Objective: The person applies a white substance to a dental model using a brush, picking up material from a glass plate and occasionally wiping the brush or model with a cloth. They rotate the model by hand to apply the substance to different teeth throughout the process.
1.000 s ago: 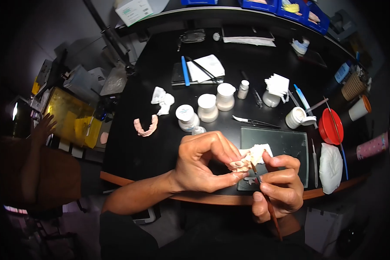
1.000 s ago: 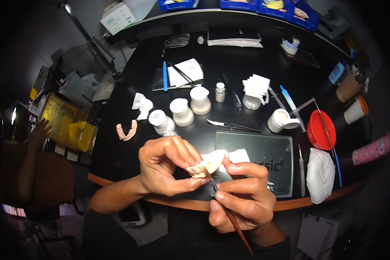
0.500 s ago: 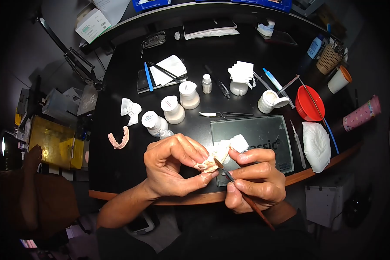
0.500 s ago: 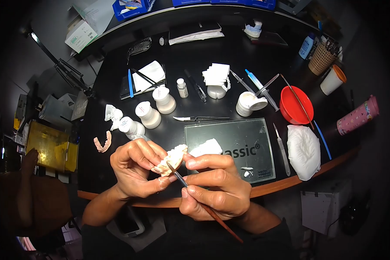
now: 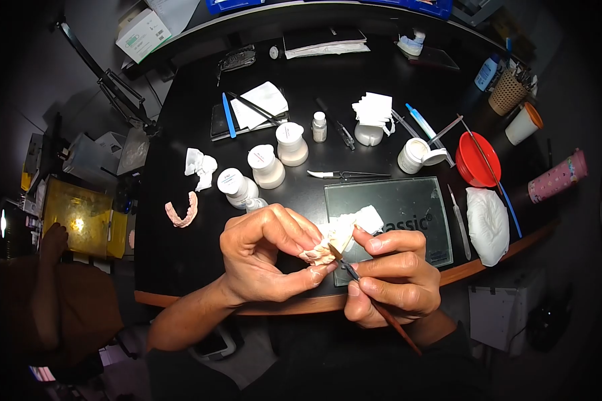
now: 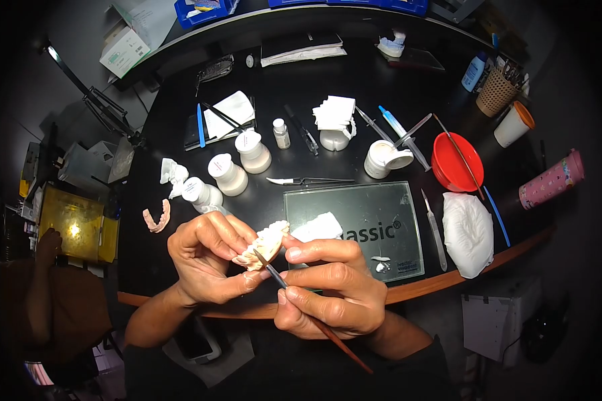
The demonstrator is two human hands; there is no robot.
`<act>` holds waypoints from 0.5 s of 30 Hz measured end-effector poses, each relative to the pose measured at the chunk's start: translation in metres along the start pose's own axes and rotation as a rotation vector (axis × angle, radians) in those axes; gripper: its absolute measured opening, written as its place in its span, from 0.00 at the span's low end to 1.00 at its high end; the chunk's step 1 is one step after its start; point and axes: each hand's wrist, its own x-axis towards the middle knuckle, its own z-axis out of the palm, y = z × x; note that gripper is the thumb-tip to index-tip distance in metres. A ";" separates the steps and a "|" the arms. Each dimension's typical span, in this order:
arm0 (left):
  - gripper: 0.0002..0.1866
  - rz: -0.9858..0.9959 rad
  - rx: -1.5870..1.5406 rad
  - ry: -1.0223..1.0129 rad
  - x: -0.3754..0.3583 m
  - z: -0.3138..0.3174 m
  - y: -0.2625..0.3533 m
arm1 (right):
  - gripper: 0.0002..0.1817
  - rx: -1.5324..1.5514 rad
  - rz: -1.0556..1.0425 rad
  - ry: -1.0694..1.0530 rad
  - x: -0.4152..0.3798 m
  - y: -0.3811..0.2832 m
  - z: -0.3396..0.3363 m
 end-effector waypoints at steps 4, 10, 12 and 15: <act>0.18 -0.007 0.002 0.006 -0.001 -0.001 0.000 | 0.12 0.008 -0.005 -0.007 0.000 0.001 0.000; 0.22 -0.023 0.036 -0.052 -0.002 -0.005 0.000 | 0.13 -0.007 -0.008 -0.009 0.001 0.001 0.000; 0.22 -0.039 0.044 -0.048 -0.002 -0.006 0.001 | 0.13 -0.014 0.003 -0.002 0.001 0.001 -0.001; 0.23 -0.102 0.055 -0.025 -0.003 -0.005 0.005 | 0.14 -0.007 0.016 0.003 0.001 0.003 -0.001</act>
